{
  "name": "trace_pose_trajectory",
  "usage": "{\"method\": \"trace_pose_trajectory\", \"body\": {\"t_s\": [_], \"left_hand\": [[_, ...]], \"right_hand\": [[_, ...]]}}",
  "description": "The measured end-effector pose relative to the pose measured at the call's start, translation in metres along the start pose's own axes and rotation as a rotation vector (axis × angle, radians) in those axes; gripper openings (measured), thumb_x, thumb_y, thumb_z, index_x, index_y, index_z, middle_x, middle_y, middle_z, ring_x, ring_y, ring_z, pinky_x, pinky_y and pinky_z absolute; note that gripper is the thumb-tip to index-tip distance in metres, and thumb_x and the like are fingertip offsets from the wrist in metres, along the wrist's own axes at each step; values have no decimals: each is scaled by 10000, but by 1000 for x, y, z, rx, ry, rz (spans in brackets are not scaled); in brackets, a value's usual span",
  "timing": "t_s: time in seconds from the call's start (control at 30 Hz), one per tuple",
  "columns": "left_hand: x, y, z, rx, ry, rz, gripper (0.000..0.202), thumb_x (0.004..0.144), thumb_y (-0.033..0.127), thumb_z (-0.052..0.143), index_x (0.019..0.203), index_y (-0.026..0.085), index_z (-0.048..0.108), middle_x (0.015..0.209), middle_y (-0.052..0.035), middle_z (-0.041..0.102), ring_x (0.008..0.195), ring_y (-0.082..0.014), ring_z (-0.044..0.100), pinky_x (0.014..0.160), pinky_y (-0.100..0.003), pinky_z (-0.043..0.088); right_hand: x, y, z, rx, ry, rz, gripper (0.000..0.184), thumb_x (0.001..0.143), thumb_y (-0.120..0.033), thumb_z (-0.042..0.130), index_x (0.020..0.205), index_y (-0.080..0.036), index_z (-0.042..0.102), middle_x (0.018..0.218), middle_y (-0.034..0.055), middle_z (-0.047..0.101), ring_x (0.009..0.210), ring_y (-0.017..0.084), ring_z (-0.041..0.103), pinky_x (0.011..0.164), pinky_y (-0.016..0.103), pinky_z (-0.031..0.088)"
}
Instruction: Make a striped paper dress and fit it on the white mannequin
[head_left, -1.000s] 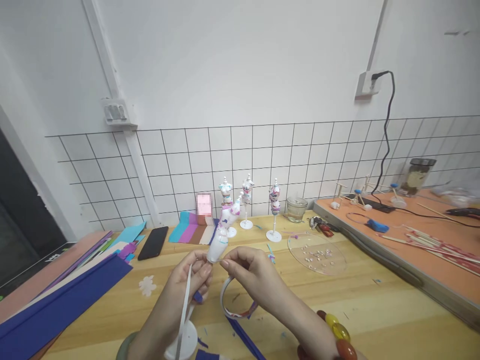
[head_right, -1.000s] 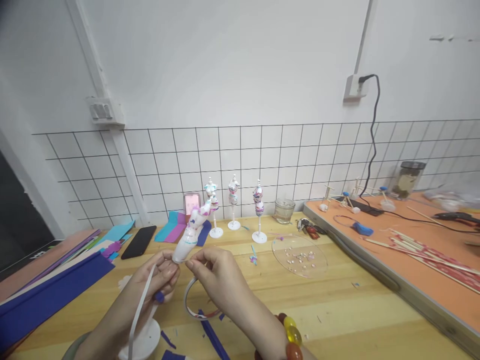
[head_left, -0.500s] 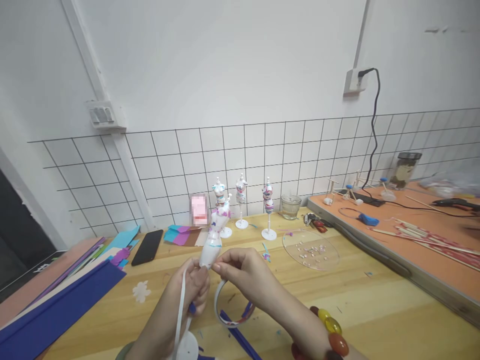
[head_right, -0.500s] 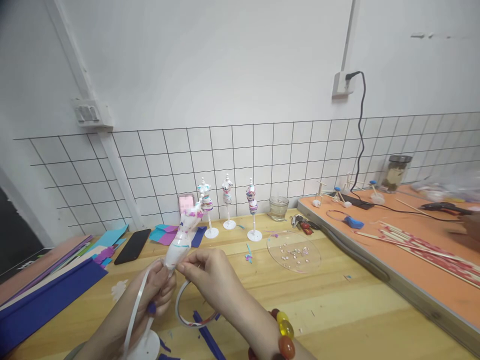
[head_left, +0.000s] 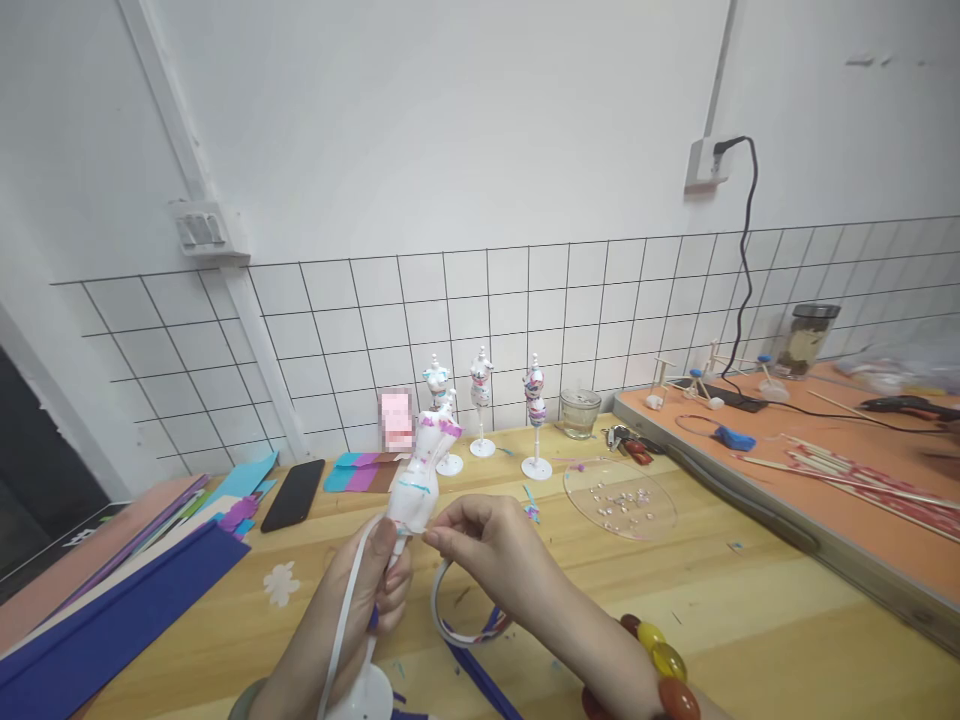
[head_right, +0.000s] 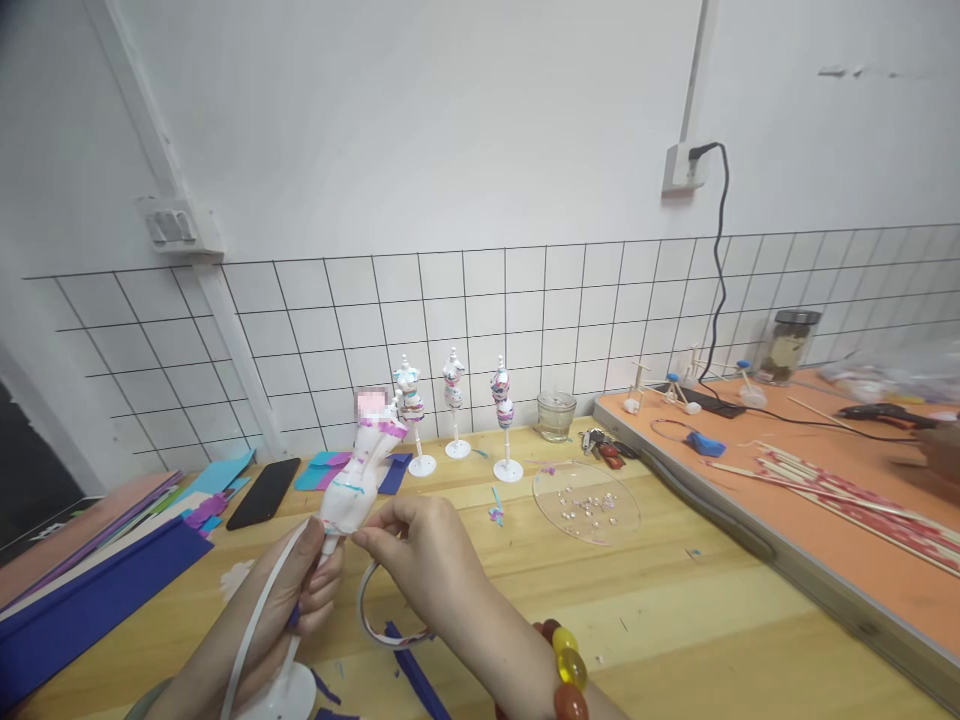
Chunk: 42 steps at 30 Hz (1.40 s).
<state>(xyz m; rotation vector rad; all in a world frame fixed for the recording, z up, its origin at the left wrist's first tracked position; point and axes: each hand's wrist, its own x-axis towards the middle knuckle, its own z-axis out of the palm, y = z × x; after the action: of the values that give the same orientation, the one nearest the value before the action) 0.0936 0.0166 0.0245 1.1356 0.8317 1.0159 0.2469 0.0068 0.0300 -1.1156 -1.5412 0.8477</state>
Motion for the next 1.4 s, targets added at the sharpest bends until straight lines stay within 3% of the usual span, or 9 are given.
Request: {"method": "trace_pose_trajectory", "body": {"t_s": [0.5,0.63,0.73,0.8,0.93,1.03,1.13,1.27,1.4], "left_hand": [[-1,0,6,-37,-11,-22,454,691,599,593,642,191,401,475,111,323,391,-17,134,336,-133,115],[-4,3,7,-54,-23,-52,466,693,621,572,641,188,409,463,111,325,378,-12,118,334,-137,102],[-5,3,7,-76,-54,-107,454,709,611,563,642,186,418,449,109,342,353,-5,124,327,-135,110],[-4,3,6,-59,-57,-109,434,723,605,551,669,185,454,456,88,405,338,-14,206,318,-134,172],[1,3,-1,76,-54,-27,447,742,617,506,723,171,525,562,1,576,427,-96,478,408,-213,409],[5,5,-9,120,-80,0,487,780,620,435,798,153,572,643,-41,627,535,-147,568,521,-262,461],[8,7,-15,202,-56,90,424,801,558,458,804,159,602,699,-41,624,647,-169,578,581,-262,453],[7,13,-18,329,77,232,366,796,489,512,611,176,549,592,-3,550,562,-139,496,565,-248,406],[-2,20,-16,395,204,306,372,821,485,472,592,195,513,537,23,479,540,-133,451,534,-230,359]], "right_hand": [[7,4,-3,198,-50,109,148,707,-285,667,692,-138,657,584,-7,585,522,96,495,513,222,368],[8,3,-7,261,-154,73,245,702,-323,691,890,-167,698,546,-45,522,501,83,431,513,218,334],[8,4,-10,356,-282,22,284,715,-391,680,899,-176,704,626,-24,558,555,92,438,561,229,345],[8,5,-11,394,-339,1,291,737,-415,656,899,-177,700,689,-6,584,606,105,463,616,243,364],[8,3,-15,434,-398,-19,276,784,-416,609,898,-175,683,705,0,584,652,123,495,678,265,378],[8,1,-16,386,-362,4,275,774,-418,623,869,-167,684,675,-10,554,596,104,441,596,237,343],[8,1,-17,359,-333,34,267,765,-412,639,845,-160,679,669,-20,525,563,85,375,545,216,295],[8,3,-17,350,-326,59,259,759,-420,639,780,-163,661,612,-40,467,531,80,327,505,208,263],[9,7,-12,324,-289,80,276,751,-441,635,785,-169,663,591,-44,451,517,83,312,487,211,243]]}}
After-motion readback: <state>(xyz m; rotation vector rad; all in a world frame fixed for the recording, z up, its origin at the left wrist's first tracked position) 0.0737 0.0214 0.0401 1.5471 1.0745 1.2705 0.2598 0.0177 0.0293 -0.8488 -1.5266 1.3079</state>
